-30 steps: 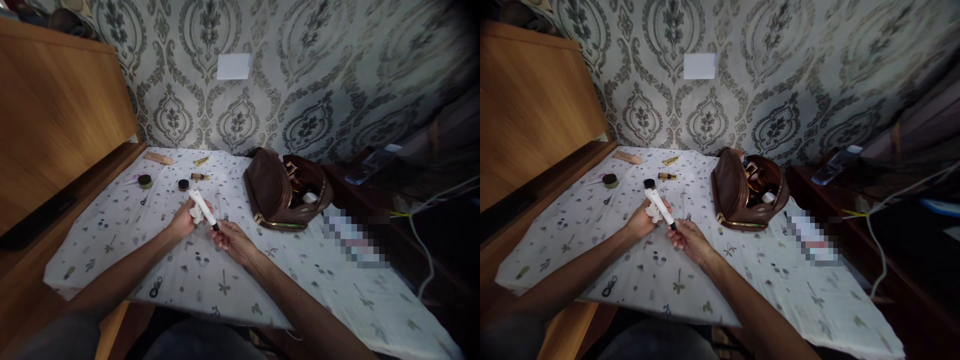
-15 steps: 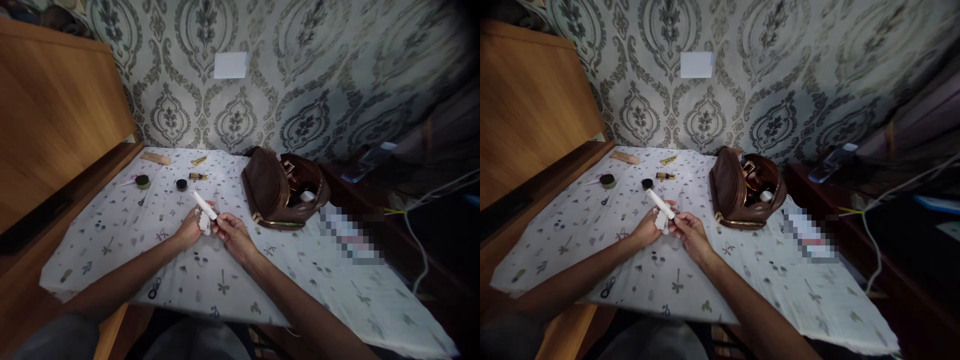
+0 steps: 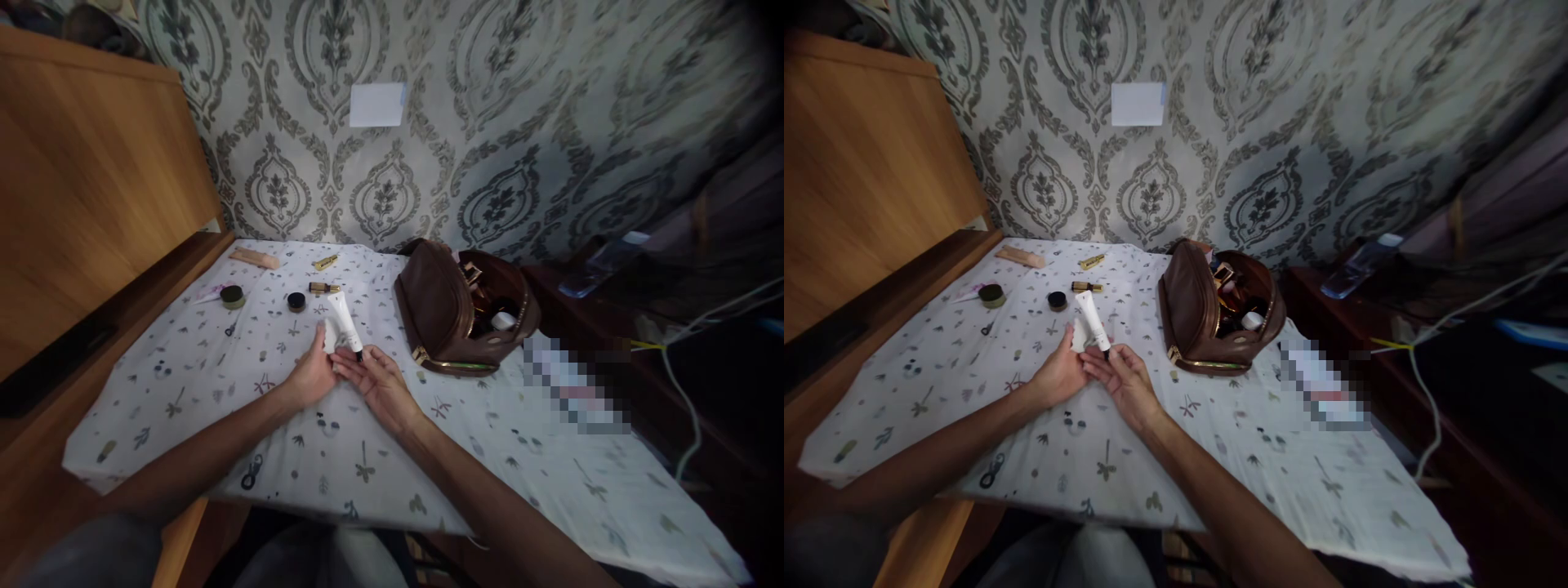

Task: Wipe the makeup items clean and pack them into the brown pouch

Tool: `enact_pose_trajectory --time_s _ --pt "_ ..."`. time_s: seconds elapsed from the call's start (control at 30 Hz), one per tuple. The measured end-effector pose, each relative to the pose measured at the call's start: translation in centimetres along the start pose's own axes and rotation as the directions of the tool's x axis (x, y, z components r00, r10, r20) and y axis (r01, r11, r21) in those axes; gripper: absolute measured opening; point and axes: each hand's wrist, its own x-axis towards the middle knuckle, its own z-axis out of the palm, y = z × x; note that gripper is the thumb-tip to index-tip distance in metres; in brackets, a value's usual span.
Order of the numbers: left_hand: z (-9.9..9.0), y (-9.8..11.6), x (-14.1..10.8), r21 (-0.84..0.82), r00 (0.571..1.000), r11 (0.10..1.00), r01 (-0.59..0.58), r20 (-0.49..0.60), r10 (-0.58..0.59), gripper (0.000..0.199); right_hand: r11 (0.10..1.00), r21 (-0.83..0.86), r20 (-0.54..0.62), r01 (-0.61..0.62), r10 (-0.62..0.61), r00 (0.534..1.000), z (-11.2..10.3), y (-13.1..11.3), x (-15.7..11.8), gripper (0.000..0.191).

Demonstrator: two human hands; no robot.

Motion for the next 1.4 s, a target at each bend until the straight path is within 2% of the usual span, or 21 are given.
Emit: enact_pose_trajectory --time_s 0.1,0.2,0.4,0.53,0.67,0.83,0.9,0.97,1.07,1.17,1.23,1.4 --pt "0.4 0.0 -0.3 0.036 0.995 0.999 0.030 0.093 -0.033 0.031 0.998 -0.009 -0.033 0.056 -0.056 0.998 -0.2 0.0 0.2 0.032" --pt "0.4 0.2 -0.8 0.087 0.988 0.995 -0.050 0.148 0.036 0.024 0.996 -0.015 -0.058 0.087 -0.087 0.994 -0.4 -0.1 0.3 0.033" --pt "-0.6 0.8 -0.5 0.145 0.983 0.975 -0.171 -0.042 0.179 0.025 0.991 -0.055 -0.095 0.125 -0.130 0.987 -0.7 -0.3 0.3 0.036" --pt "-0.4 1.0 -0.3 0.109 0.955 0.952 -0.285 -0.054 0.292 0.030 0.988 -0.100 -0.109 0.121 -0.132 0.985 -0.8 -0.6 0.2 0.039" --pt "0.3 0.8 -0.5 0.106 0.943 0.937 -0.333 0.029 0.332 0.033 0.980 -0.160 -0.110 0.120 -0.139 0.984 -0.6 -0.5 0.1 0.040" --pt "0.1 -0.1 -0.8 0.302 0.948 0.909 -0.287 0.226 0.224 0.033 0.935 -0.325 -0.128 0.145 -0.195 0.972 -0.7 0.2 0.2 0.038" --pt "-0.2 -0.5 -0.9 0.399 0.951 0.871 -0.287 0.226 0.210 0.033 0.889 -0.428 -0.121 0.161 -0.234 0.965 -0.8 0.4 0.2 0.035" --pt "-0.5 -0.7 -1.0 0.456 0.953 0.837 -0.303 0.173 0.250 0.033 0.819 -0.534 -0.086 0.210 -0.299 0.950 -0.9 0.6 0.0 0.030" --pt "-0.6 -0.8 -1.0 0.462 0.941 0.823 -0.332 0.098 0.325 0.032 0.644 -0.713 -0.003 0.277 -0.397 0.918 -1.0 0.7 -0.4 0.023" --pt "-0.4 -0.8 -0.9 0.403 0.939 0.854 -0.329 0.039 0.343 0.037 0.457 -0.842 0.080 0.285 -0.417 0.905 -0.9 0.7 -0.8 0.015" --pt "-0.1 -0.7 -0.9 0.342 0.937 0.881 -0.326 -0.010 0.350 0.043 0.363 -0.883 0.134 0.297 -0.412 0.901 -0.8 0.6 -1.0 0.006" --pt "0.5 0.3 -0.6 0.198 0.928 0.922 -0.332 -0.108 0.357 0.051 0.234 -0.920 0.211 0.316 -0.383 0.899 -0.4 0.4 -1.3 0.010"
